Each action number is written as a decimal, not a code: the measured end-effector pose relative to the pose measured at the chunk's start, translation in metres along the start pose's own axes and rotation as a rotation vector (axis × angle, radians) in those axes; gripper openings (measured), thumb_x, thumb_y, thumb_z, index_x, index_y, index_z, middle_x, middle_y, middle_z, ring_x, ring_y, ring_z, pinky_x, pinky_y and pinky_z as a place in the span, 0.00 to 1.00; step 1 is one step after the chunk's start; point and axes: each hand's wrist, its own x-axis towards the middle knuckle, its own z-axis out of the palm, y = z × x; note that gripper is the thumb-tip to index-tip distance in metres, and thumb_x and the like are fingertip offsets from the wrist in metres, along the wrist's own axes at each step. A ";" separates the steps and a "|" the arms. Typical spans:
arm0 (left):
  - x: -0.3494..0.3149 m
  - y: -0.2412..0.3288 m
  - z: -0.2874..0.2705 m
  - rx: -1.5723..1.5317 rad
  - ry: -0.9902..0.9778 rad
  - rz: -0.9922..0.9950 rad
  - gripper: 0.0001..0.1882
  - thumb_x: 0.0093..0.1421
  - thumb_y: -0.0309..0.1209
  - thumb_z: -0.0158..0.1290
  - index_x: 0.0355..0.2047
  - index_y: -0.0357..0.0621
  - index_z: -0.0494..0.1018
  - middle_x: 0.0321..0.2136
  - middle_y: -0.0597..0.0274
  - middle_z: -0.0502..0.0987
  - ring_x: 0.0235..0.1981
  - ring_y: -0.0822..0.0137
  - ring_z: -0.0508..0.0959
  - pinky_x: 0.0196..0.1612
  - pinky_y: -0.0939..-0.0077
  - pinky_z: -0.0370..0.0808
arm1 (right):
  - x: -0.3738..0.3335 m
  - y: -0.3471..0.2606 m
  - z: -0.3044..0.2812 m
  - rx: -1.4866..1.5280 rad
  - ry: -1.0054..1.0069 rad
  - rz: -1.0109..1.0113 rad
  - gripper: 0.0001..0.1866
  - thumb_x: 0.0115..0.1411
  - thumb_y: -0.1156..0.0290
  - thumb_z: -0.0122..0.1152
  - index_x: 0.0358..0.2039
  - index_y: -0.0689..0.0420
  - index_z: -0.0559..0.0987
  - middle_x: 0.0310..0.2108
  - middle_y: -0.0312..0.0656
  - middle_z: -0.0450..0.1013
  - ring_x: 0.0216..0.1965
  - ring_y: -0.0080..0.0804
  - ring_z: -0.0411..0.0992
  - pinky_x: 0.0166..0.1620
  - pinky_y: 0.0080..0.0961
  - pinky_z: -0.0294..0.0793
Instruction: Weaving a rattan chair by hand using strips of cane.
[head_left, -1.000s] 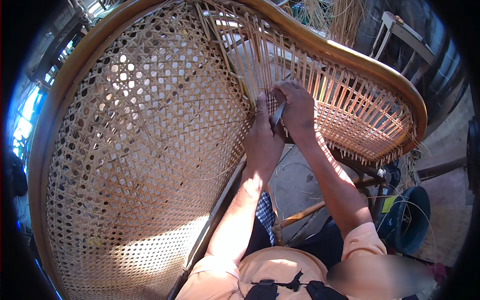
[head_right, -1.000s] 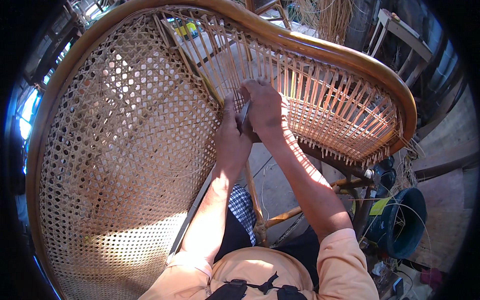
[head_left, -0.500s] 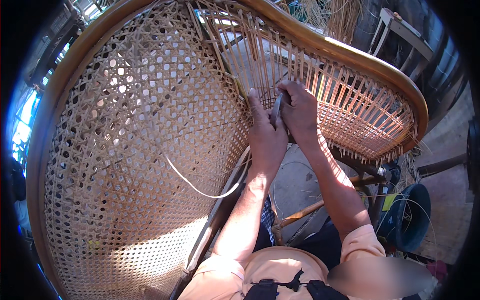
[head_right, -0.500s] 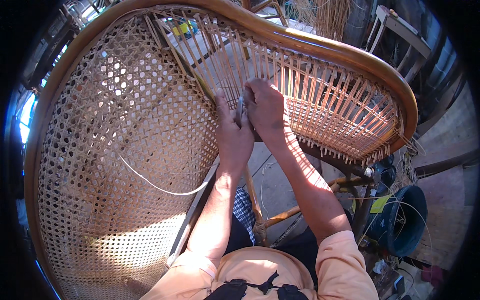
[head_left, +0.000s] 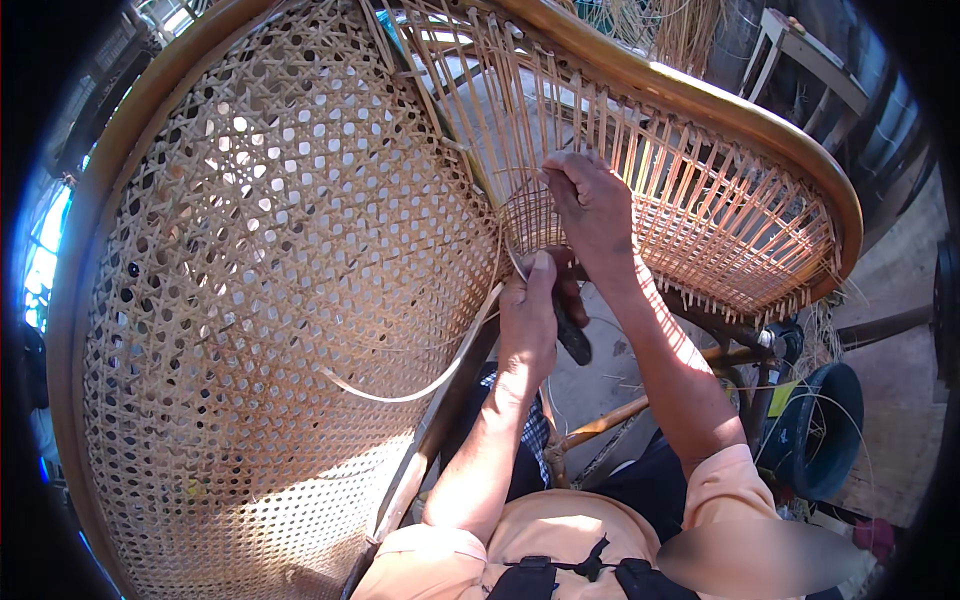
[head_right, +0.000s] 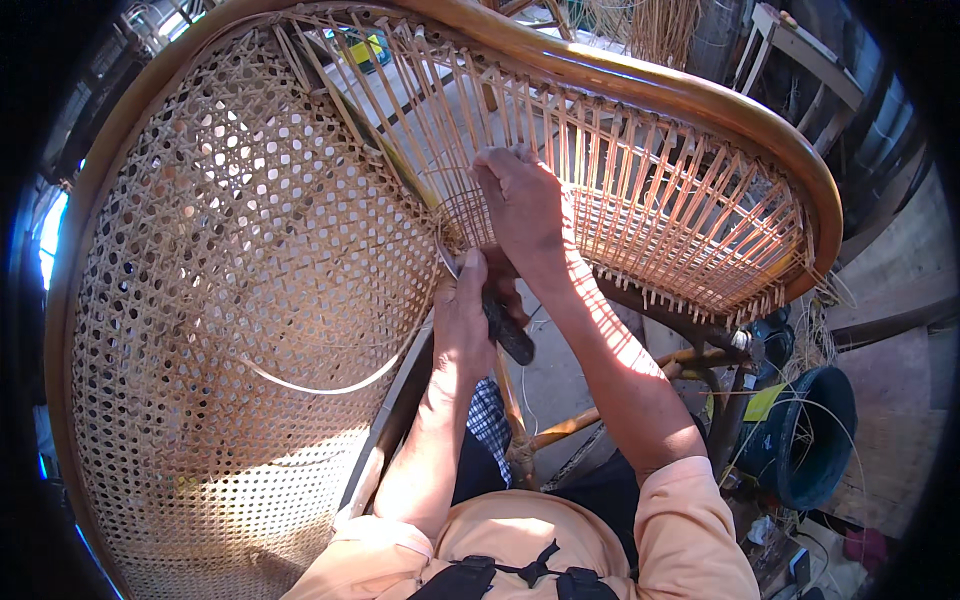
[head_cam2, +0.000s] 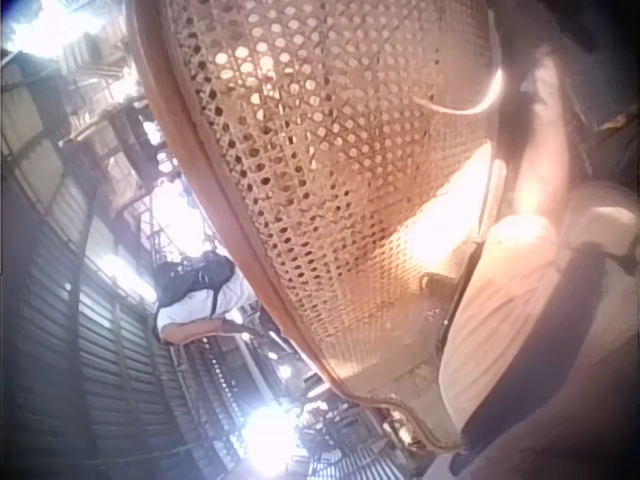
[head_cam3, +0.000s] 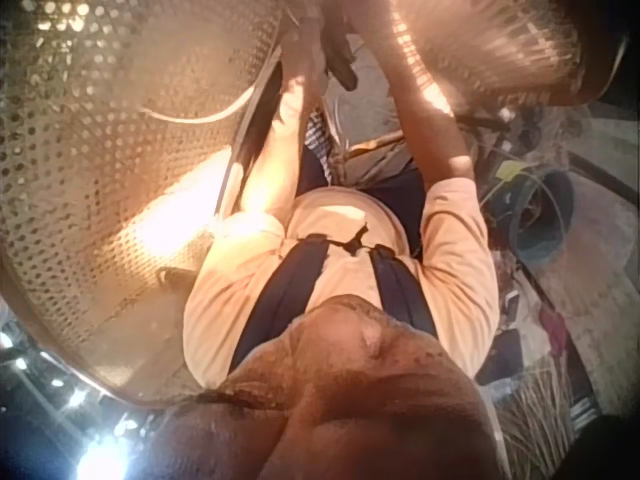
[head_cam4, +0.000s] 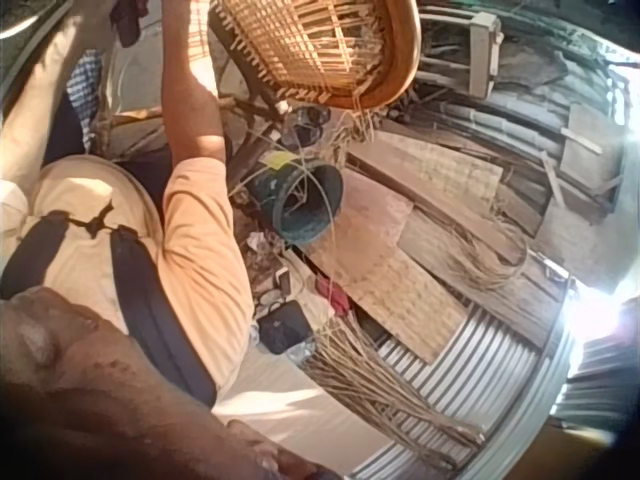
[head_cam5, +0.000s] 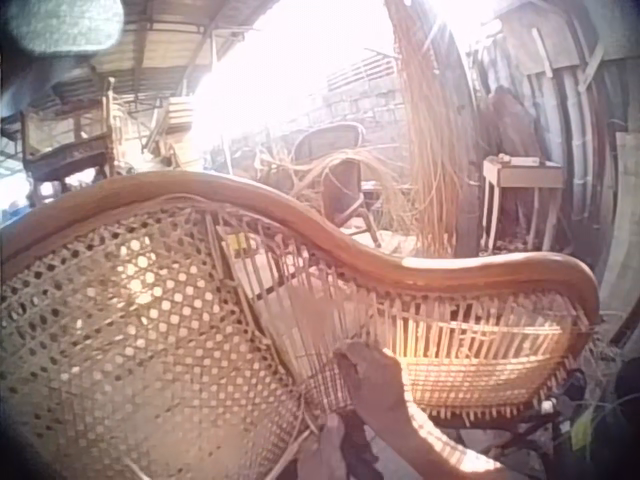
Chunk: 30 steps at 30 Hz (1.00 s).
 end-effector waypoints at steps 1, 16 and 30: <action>-0.004 0.003 0.003 -0.159 -0.010 -0.095 0.14 0.65 0.37 0.40 0.42 0.41 0.67 0.21 0.68 0.66 0.16 0.76 0.66 0.19 0.79 0.67 | 0.000 0.000 -0.003 0.001 -0.043 0.003 0.05 0.54 0.76 0.58 0.32 0.61 0.75 0.26 0.43 0.72 0.25 0.30 0.70 0.30 0.22 0.69; 0.009 0.029 0.004 -0.445 0.018 -0.010 0.18 0.64 0.45 0.40 0.37 0.41 0.65 0.26 0.64 0.66 0.22 0.71 0.69 0.22 0.74 0.71 | -0.005 -0.005 -0.011 0.097 -0.120 0.151 0.08 0.55 0.76 0.57 0.36 0.60 0.76 0.29 0.40 0.71 0.26 0.22 0.68 0.32 0.18 0.67; 0.020 0.027 0.000 -0.562 -0.062 -0.053 0.18 0.64 0.47 0.41 0.37 0.42 0.64 0.22 0.66 0.67 0.18 0.73 0.69 0.16 0.79 0.69 | -0.005 -0.002 -0.010 0.091 -0.132 0.166 0.08 0.55 0.78 0.56 0.37 0.60 0.75 0.31 0.41 0.72 0.30 0.23 0.70 0.34 0.18 0.69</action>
